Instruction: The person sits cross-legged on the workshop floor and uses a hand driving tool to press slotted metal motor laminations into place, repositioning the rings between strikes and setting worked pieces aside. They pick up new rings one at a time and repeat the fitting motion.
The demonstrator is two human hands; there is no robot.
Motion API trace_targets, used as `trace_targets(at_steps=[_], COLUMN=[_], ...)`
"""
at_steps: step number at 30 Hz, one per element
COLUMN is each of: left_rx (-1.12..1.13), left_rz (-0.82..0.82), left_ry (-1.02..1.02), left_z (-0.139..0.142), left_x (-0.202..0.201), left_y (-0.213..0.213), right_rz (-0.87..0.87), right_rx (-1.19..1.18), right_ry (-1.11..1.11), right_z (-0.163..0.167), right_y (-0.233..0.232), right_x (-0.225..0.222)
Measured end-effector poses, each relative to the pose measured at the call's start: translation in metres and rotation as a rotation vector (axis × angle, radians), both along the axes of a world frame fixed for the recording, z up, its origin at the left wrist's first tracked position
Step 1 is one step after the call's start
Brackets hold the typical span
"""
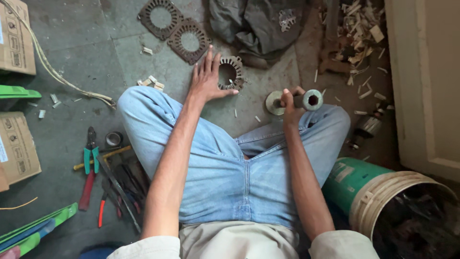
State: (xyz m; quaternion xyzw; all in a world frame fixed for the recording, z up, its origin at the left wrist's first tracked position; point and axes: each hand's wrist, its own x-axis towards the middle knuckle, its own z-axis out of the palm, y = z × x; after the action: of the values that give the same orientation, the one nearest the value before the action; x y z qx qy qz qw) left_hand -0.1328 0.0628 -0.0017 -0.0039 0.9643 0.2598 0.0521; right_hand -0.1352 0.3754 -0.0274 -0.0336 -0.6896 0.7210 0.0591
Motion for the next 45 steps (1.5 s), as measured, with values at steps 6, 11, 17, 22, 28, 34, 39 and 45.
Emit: trace_targets(at_steps=[6, 11, 17, 22, 28, 34, 39, 45], left_rx=[-0.033, -0.016, 0.028, 0.030, 0.044, 0.039, 0.034, 0.021], left_rz=[0.006, 0.043, 0.066, 0.076, 0.098, 0.087, 0.092, 0.107], left_ry=[-0.111, -0.142, -0.134, -0.171, -0.228, -0.195, -0.233, -0.203], left_z=[-0.003, -0.007, -0.013, -0.016, -0.014, -0.014, -0.019, -0.013], left_x=[-0.006, -0.010, -0.008, -0.010, -0.007, -0.014, -0.009, -0.012], left_y=[0.003, 0.005, 0.004, 0.006, 0.008, 0.006, 0.008, 0.009], right_rz=[-0.051, 0.128, 0.275, 0.187, 0.149, 0.287, 0.465, 0.284], right_rx=[-0.263, -0.346, -0.405, -0.385, -0.288, -0.410, -0.579, -0.328], right_ry=[0.032, 0.233, 0.428, 0.236, 0.029, 0.384, 0.398, 0.081], right_z=[-0.005, 0.072, 0.154, 0.092, 0.026, 0.086, 0.097, 0.029], right_y=[-0.002, -0.032, -0.078, -0.132, -0.143, -0.122, -0.117, -0.149], right_x=[0.002, -0.010, -0.049, -0.085, -0.083, -0.106, -0.107, -0.086])
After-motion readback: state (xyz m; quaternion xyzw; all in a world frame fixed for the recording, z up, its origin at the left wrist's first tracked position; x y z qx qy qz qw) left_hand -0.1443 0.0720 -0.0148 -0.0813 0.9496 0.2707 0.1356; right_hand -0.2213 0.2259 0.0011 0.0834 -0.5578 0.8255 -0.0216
